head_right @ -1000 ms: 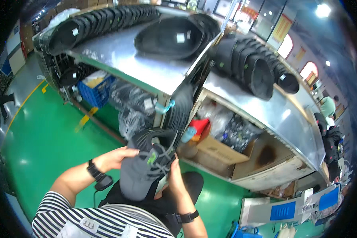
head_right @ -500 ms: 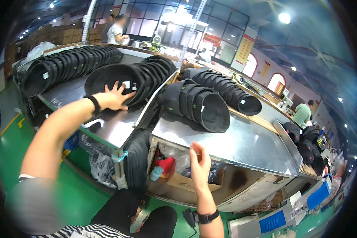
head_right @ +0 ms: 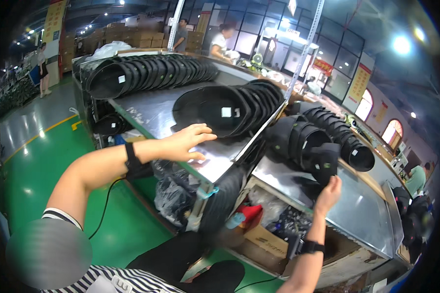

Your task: Lacing and threading shoelaces through the eyelets of black athletic shoes.

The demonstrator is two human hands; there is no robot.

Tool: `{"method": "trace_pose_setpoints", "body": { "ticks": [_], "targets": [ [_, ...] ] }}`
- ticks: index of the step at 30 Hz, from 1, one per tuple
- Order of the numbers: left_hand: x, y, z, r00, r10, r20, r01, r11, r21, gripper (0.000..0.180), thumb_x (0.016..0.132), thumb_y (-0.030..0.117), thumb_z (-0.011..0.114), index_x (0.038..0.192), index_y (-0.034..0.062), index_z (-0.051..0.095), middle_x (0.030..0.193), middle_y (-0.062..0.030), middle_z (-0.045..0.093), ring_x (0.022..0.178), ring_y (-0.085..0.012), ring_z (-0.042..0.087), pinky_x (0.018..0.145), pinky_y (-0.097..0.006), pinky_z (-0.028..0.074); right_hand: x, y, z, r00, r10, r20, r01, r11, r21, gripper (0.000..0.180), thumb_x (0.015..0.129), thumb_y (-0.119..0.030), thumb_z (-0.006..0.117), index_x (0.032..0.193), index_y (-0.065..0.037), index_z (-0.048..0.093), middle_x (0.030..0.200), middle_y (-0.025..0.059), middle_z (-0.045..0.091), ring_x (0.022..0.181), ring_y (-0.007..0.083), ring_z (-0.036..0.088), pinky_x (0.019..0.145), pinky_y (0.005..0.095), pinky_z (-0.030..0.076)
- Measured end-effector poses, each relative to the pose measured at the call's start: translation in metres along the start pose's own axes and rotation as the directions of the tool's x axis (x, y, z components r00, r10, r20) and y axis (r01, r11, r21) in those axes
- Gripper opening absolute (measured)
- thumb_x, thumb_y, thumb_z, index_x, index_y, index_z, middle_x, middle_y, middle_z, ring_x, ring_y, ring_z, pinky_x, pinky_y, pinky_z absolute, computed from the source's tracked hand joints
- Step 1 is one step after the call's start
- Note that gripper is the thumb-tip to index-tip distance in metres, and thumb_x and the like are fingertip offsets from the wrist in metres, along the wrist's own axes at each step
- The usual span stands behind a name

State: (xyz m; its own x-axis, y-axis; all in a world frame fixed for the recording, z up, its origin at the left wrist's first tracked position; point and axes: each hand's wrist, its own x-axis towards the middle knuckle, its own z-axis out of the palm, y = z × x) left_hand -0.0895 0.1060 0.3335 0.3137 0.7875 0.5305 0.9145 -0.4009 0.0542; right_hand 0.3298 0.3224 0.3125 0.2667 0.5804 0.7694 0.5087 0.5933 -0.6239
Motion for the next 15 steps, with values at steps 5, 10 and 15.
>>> {"method": "trace_pose_setpoints", "body": {
  "ticks": [5,10,15],
  "targets": [
    [-0.095,0.101,0.009,0.983,0.177,-0.052,-0.184,0.914,-0.361,0.064,0.081,0.026,0.072,0.135,0.0045,0.045,0.133,-0.0178,0.046,0.126,-0.0368,0.044,0.103,-0.044,0.04,-0.117,-0.098,-0.107,0.99,-0.103,0.098,0.086,0.983,0.164,0.027,0.102,-0.019,0.047,0.107,0.006,0.056,0.093,0.0028,0.058,0.087,0.0101,0.049,0.082,0.0239,0.041],
    [-0.144,0.144,0.085,1.0,-0.002,-0.022,-0.012,0.784,-0.62,0.108,0.071,0.034,0.082,0.15,0.005,0.014,0.155,-0.0212,0.015,0.144,-0.0379,0.015,0.116,-0.046,0.018,-0.259,-0.117,-0.123,0.666,0.396,0.632,-0.717,0.575,0.395,0.023,0.098,-0.019,0.054,0.109,-0.001,0.063,0.104,0.0039,0.064,0.092,0.012,0.059,0.085,0.0273,0.045],
    [-0.2,0.153,0.165,0.871,-0.453,0.192,0.425,0.496,-0.757,0.08,0.073,0.028,0.08,0.14,0.0088,0.04,0.139,-0.0148,0.041,0.131,-0.0327,0.038,0.11,-0.042,0.03,-0.368,-0.07,-0.056,0.176,0.646,0.743,-0.969,0.249,0.013,0.042,0.1,-0.034,0.049,0.133,-0.008,0.049,0.128,0.0048,0.055,0.123,0.0199,0.047,0.101,0.0381,0.038]
  ]
}}
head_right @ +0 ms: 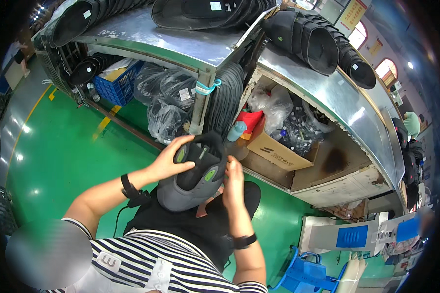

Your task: Lacing and threading shoelaces through the eyelets of black athletic shoes.

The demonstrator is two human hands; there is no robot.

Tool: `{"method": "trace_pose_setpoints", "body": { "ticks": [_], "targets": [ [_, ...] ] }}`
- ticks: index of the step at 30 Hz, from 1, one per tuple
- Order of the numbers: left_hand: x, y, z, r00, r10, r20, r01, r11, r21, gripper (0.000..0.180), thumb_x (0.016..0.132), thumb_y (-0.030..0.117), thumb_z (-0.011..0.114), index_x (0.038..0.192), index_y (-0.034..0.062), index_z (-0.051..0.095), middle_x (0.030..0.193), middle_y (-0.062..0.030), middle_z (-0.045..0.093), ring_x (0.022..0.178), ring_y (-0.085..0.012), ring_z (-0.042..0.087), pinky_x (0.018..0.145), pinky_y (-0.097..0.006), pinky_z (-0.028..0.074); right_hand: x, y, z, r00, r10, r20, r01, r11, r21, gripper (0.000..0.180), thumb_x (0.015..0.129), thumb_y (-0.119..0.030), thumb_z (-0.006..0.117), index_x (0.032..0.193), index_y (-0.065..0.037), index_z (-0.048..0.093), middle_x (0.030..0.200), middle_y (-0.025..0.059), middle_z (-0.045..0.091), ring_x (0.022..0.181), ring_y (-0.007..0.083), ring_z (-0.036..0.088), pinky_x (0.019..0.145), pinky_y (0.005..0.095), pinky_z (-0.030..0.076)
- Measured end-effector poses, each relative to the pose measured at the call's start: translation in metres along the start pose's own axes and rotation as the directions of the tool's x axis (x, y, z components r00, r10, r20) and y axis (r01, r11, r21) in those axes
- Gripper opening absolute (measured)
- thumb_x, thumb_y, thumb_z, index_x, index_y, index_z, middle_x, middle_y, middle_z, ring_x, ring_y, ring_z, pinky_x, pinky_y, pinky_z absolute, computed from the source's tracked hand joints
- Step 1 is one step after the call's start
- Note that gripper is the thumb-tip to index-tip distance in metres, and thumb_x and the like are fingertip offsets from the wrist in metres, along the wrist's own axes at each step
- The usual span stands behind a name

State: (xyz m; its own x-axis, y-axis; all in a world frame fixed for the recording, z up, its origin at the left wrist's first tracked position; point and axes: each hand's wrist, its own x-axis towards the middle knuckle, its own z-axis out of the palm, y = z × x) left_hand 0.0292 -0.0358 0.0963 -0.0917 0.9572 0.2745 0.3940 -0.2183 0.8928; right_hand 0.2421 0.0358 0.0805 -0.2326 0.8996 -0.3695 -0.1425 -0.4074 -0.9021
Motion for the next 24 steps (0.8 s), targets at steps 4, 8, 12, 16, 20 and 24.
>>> {"method": "trace_pose_setpoints", "body": {
  "ticks": [4,8,12,16,20,24],
  "targets": [
    [-0.009,-0.057,0.025,0.972,-0.215,-0.096,0.231,0.952,0.201,0.074,0.077,0.045,0.074,0.136,0.0125,0.043,0.131,-0.0193,0.045,0.123,-0.0385,0.045,0.103,-0.045,0.037,0.036,0.08,0.019,0.791,-0.566,0.233,0.57,0.543,-0.616,0.058,0.096,-0.037,0.051,0.141,-0.003,0.037,0.143,0.0193,0.038,0.135,0.0332,0.033,0.111,0.0416,0.026],
    [-0.004,-0.088,0.038,0.846,-0.528,-0.079,0.53,0.848,0.008,0.077,0.082,0.061,0.062,0.138,0.0146,0.036,0.13,-0.0284,0.039,0.123,-0.0414,0.043,0.102,-0.044,0.038,0.068,0.097,0.027,0.826,-0.467,0.317,0.557,0.586,-0.588,0.059,0.093,-0.033,0.058,0.137,0.002,0.04,0.136,0.024,0.043,0.129,0.0382,0.038,0.109,0.043,0.029],
    [-0.006,-0.094,0.041,0.852,-0.512,-0.106,0.517,0.856,0.024,0.077,0.083,0.056,0.064,0.139,0.0129,0.034,0.13,-0.0285,0.038,0.123,-0.0421,0.043,0.103,-0.044,0.037,0.084,0.016,0.034,0.774,-0.565,0.287,0.616,0.563,-0.551,0.049,0.089,-0.018,0.065,0.132,-0.001,0.049,0.127,0.0163,0.053,0.114,0.0254,0.054,0.098,0.0368,0.043],
    [-0.005,-0.101,0.037,0.848,-0.524,-0.077,0.527,0.85,0.018,0.076,0.083,0.051,0.067,0.139,0.0128,0.033,0.133,-0.0277,0.036,0.125,-0.0421,0.04,0.106,-0.044,0.035,0.113,-0.09,0.067,0.396,-0.897,0.198,0.828,0.256,-0.499,0.031,0.083,-0.003,0.067,0.113,-0.004,0.061,0.109,0.0115,0.059,0.091,0.0214,0.06,0.08,0.032,0.049],
    [-0.001,-0.11,0.024,0.846,-0.531,0.047,0.532,0.846,-0.033,0.078,0.085,0.047,0.067,0.143,0.0135,0.028,0.137,-0.0252,0.033,0.131,-0.0381,0.033,0.11,-0.044,0.03,0.136,-0.126,0.095,0.325,-0.917,0.232,0.846,0.173,-0.504,0.017,0.079,0.0,0.069,0.095,-0.003,0.065,0.095,0.0117,0.062,0.087,0.0259,0.061,0.077,0.0334,0.049],
    [0.001,-0.094,0.011,0.902,-0.425,0.079,0.43,0.9,-0.07,0.08,0.083,0.045,0.069,0.143,0.0086,0.031,0.137,-0.0248,0.036,0.13,-0.0371,0.036,0.109,-0.043,0.031,0.107,-0.125,0.074,0.27,-0.937,0.223,0.885,0.15,-0.442,0.008,0.081,0.003,0.064,0.088,0.0,0.06,0.091,0.0114,0.063,0.084,0.0247,0.061,0.078,0.0343,0.049]
  ]
}}
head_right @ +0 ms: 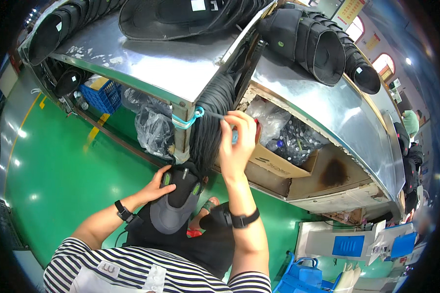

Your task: Lacing and threading shoelaces through the eyelets of black athletic shoes.

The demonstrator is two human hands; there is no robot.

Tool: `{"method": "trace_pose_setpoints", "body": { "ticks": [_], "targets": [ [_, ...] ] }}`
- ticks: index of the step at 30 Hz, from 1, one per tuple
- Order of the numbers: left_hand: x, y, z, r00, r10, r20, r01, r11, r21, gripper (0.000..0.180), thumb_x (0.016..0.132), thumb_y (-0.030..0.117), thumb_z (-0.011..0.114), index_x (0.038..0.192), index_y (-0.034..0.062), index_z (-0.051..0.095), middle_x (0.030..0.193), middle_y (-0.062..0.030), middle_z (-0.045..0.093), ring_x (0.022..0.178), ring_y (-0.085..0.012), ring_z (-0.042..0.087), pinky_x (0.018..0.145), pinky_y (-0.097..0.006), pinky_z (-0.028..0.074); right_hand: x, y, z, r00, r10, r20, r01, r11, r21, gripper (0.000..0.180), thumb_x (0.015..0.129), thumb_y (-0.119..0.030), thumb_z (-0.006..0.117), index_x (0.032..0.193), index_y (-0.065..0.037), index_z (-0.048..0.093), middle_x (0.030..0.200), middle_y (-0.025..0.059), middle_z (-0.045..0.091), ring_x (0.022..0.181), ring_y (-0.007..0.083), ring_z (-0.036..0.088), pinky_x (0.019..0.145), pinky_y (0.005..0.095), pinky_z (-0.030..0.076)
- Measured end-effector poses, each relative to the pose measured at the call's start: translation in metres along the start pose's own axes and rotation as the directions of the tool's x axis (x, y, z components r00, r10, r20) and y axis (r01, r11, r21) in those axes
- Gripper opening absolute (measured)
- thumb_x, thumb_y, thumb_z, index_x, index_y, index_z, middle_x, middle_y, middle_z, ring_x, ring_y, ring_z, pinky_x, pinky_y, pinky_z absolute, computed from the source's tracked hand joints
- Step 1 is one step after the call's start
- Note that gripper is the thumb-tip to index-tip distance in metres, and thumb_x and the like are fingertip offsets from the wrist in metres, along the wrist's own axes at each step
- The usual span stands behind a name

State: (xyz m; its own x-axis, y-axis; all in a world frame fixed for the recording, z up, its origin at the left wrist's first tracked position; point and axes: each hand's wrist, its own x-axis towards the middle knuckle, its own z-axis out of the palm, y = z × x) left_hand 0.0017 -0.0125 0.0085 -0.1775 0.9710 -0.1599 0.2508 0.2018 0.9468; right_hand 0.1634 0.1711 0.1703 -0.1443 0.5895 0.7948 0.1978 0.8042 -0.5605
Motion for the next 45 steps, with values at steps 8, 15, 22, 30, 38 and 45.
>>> {"method": "trace_pose_setpoints", "body": {
  "ticks": [8,15,22,30,38,45],
  "targets": [
    [-0.017,0.134,-0.022,0.835,0.437,0.334,0.195,0.333,-0.923,0.062,0.096,0.05,0.049,0.134,0.0018,0.042,0.097,-0.0096,0.056,0.085,-0.0197,0.056,0.077,-0.033,0.046,-0.165,-0.104,-0.084,0.234,-0.105,0.966,-0.518,0.827,0.216,0.008,0.088,-0.008,0.056,0.094,-0.003,0.059,0.079,0.0128,0.063,0.071,0.0297,0.064,0.064,0.0356,0.051],
    [-0.058,0.043,-0.215,0.924,-0.097,-0.371,-0.344,0.216,-0.914,0.029,0.104,0.024,0.038,0.082,0.0105,0.049,0.053,0.0063,0.024,0.044,-0.0066,0.021,0.043,-0.023,0.021,-0.247,-0.042,-0.206,0.107,0.74,0.665,-0.942,-0.138,0.305,0.009,0.095,-0.014,0.057,0.098,-0.006,0.06,0.06,-0.0036,0.047,0.046,0.0047,0.039,0.043,0.0187,0.031],
    [-0.287,-0.243,-0.374,0.289,-0.81,-0.511,-0.453,0.355,-0.818,0.036,0.102,0.037,0.034,0.08,0.018,0.054,0.051,0.0065,0.022,0.043,-0.0126,0.019,0.043,-0.028,0.017,-0.257,0.056,-0.317,0.126,0.936,0.329,-0.136,-0.312,0.94,0.007,0.096,-0.008,0.055,0.102,-0.006,0.056,0.064,-0.0038,0.043,0.049,0.005,0.034,0.044,0.0197,0.027],
    [-0.406,-0.326,-0.358,-0.037,-0.892,-0.45,-0.417,0.423,-0.805,0.027,0.1,0.022,0.036,0.083,0.0099,0.051,0.058,0.0025,0.033,0.048,-0.0141,0.027,0.048,-0.031,0.026,-0.288,0.145,-0.413,0.241,0.87,-0.429,-0.458,0.492,0.741,0.022,0.094,-0.01,0.057,0.112,0.003,0.058,0.097,0.0097,0.067,0.068,0.0106,0.056,0.058,0.0212,0.043],
    [-0.419,-0.243,-0.422,0.02,-0.801,-0.598,-0.012,0.598,-0.801,0.022,0.097,0.022,0.047,0.076,0.014,0.048,0.059,0.0031,0.035,0.048,-0.0109,0.033,0.043,-0.026,0.029,-0.244,0.077,-0.449,0.466,0.543,-0.698,-0.652,0.745,0.144,0.032,0.095,-0.021,0.057,0.12,-0.001,0.06,0.098,0.009,0.066,0.07,0.0086,0.056,0.06,0.0212,0.046],
    [-0.111,-0.115,-0.157,0.892,-0.312,-0.328,0.303,0.95,-0.08,0.03,0.098,0.034,0.047,0.111,0.011,0.061,0.076,0.0047,0.05,0.063,-0.0072,0.043,0.054,-0.023,0.036,-0.219,-0.006,-0.14,0.548,0.667,0.504,-0.687,0.703,-0.184,0.014,0.091,-0.003,0.055,0.1,-0.002,0.065,0.113,0.0114,0.06,0.07,0.0172,0.069,0.05,0.0236,0.054]
  ]
}}
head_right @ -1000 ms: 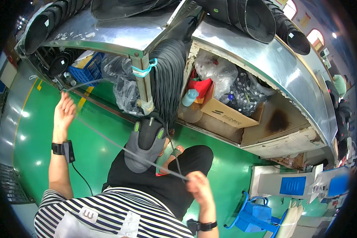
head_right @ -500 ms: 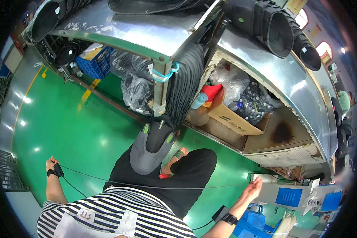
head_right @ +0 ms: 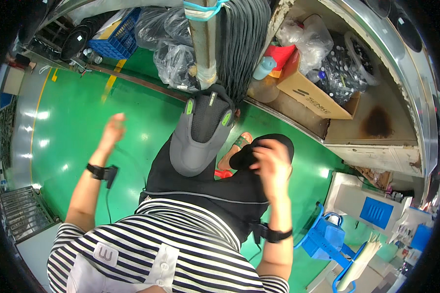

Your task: Lacing and threading shoelaces through the eyelets of black athletic shoes.

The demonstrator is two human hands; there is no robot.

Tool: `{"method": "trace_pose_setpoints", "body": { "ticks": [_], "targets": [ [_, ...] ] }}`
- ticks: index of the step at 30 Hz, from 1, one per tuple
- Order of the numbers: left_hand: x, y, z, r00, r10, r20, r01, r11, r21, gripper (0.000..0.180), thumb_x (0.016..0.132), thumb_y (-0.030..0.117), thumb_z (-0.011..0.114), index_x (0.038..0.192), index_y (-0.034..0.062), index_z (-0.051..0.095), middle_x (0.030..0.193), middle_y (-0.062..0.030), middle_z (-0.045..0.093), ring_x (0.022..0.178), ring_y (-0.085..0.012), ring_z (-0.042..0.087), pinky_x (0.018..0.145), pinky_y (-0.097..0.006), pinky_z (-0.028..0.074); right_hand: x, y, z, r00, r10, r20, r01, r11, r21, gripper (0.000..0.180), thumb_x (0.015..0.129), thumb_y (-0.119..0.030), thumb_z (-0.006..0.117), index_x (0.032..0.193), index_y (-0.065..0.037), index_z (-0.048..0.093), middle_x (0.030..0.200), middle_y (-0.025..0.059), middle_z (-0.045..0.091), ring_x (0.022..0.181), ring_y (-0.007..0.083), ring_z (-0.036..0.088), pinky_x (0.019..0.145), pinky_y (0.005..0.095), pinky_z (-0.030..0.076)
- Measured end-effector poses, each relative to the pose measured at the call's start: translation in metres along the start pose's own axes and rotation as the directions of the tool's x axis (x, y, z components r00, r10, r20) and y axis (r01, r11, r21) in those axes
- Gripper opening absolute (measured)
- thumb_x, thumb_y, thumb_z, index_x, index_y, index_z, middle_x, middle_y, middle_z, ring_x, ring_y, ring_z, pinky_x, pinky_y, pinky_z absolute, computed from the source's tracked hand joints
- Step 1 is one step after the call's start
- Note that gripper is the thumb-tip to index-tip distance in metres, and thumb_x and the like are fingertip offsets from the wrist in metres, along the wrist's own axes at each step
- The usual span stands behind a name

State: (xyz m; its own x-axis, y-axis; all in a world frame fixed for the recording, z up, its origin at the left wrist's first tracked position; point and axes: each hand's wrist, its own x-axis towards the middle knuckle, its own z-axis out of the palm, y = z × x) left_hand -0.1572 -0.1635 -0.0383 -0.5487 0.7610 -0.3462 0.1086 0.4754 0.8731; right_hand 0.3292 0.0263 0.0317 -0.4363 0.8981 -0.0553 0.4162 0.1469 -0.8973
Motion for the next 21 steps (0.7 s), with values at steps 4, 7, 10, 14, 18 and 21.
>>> {"method": "trace_pose_setpoints", "body": {
  "ticks": [4,7,10,14,18,21],
  "targets": [
    [-0.037,0.099,0.143,0.835,0.425,0.349,-0.445,0.895,-0.024,0.013,0.096,0.013,0.053,0.097,0.0027,0.062,0.087,-0.0039,0.058,0.069,-0.0128,0.054,0.065,-0.028,0.047,0.017,-0.044,0.077,0.993,-0.07,0.09,0.078,0.993,-0.084,0.013,0.091,-0.004,0.057,0.101,-0.003,0.064,0.072,0.0102,0.064,0.055,0.0179,0.061,0.055,0.0306,0.049],
    [-0.058,0.133,0.169,0.846,0.439,0.302,-0.468,0.884,0.025,0.008,0.092,0.007,0.059,0.091,0.0004,0.064,0.077,-0.0009,0.055,0.06,-0.0066,0.049,0.06,-0.022,0.043,0.016,-0.044,0.092,0.936,0.297,0.189,-0.334,0.92,0.204,0.011,0.092,-0.004,0.055,0.097,-0.001,0.064,0.073,0.0069,0.066,0.053,0.0122,0.058,0.053,0.0275,0.047],
    [-0.063,0.129,0.168,0.946,0.131,0.297,-0.201,0.954,0.221,0.008,0.093,0.007,0.059,0.092,0.0002,0.064,0.073,0.0014,0.056,0.064,-0.0038,0.049,0.061,-0.02,0.041,0.016,-0.029,0.106,0.955,0.273,0.111,-0.295,0.905,0.308,0.012,0.093,-0.007,0.055,0.094,0.001,0.064,0.069,0.0034,0.064,0.051,0.0072,0.054,0.05,0.024,0.043],
    [-0.061,0.106,0.164,0.961,0.16,0.224,-0.173,0.984,0.041,0.01,0.094,0.009,0.06,0.093,-0.0003,0.064,0.071,0.0035,0.058,0.067,-0.0019,0.049,0.062,-0.019,0.04,0.023,-0.011,0.117,0.95,0.281,0.138,-0.307,0.922,0.235,0.014,0.089,-0.012,0.062,0.084,0.001,0.064,0.059,0.0021,0.06,0.05,0.006,0.052,0.049,0.0244,0.04],
    [-0.06,0.106,0.161,0.95,0.212,0.229,-0.221,0.975,0.01,0.013,0.093,0.012,0.061,0.094,-0.0006,0.064,0.077,0.0019,0.064,0.071,-0.0028,0.054,0.064,-0.02,0.042,0.032,-0.012,0.11,0.907,0.34,0.249,-0.372,0.923,0.093,0.016,0.086,-0.014,0.064,0.078,0.0,0.066,0.054,0.0021,0.058,0.05,0.0069,0.052,0.05,0.0273,0.041],
    [-0.059,0.116,0.159,0.955,0.213,0.207,-0.23,0.971,0.06,0.012,0.091,0.013,0.064,0.091,0.0008,0.065,0.079,-0.0007,0.066,0.071,-0.0053,0.057,0.066,-0.022,0.044,0.037,-0.022,0.111,0.914,0.347,0.208,-0.347,0.937,-0.039,0.013,0.084,-0.01,0.063,0.078,0.001,0.062,0.055,0.0043,0.059,0.05,0.0125,0.057,0.051,0.0297,0.044]
  ]
}}
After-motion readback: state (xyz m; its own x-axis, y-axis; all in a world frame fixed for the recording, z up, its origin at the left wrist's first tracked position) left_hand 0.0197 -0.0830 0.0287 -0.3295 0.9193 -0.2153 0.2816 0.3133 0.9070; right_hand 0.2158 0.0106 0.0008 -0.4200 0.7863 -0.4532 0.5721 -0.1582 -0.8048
